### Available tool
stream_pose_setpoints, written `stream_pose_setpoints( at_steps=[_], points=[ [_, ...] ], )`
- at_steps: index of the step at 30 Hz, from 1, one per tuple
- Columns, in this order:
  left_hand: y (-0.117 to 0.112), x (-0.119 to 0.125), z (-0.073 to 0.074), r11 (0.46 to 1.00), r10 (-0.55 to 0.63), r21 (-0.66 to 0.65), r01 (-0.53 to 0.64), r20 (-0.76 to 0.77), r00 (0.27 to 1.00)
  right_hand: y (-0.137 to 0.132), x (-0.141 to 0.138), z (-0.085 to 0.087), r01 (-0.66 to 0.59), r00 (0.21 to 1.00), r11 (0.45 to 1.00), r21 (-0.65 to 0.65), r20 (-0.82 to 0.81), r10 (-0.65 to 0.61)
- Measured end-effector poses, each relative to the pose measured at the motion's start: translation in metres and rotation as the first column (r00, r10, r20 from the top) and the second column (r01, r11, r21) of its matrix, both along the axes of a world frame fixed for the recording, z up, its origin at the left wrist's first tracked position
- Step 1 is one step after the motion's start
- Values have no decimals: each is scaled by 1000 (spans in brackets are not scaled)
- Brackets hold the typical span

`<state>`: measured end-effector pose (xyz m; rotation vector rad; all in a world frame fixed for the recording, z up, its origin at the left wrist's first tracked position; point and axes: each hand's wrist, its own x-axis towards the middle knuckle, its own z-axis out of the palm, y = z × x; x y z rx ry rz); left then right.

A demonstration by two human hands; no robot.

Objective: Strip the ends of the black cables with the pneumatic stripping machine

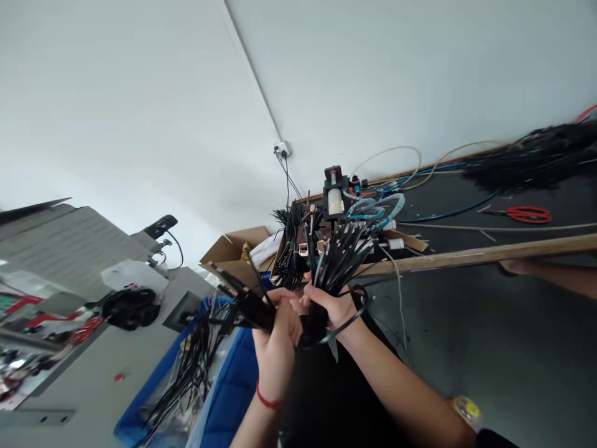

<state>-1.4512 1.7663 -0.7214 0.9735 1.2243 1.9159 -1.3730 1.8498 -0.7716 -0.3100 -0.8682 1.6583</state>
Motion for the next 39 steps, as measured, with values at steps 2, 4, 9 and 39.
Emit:
stream_pose_setpoints(
  at_steps=[2,4,9,39],
  points=[
    [-5,-2,-2,999,3,32,-5,51,999,0,2,5,-13,1000,1000,7,-1,13],
    [-10,-5,-4,1000,5,18,-7,101,995,-1,1,7,-32,1000,999,31,2,32],
    [-7,-22,-6,1000,23,-10,-21,275,961,0,-3,-3,-126,992,980,152,51,119],
    [4,-45,-51,993,91,-96,-64,313,946,26,-7,-6,-380,916,916,132,-82,392]
  ],
)
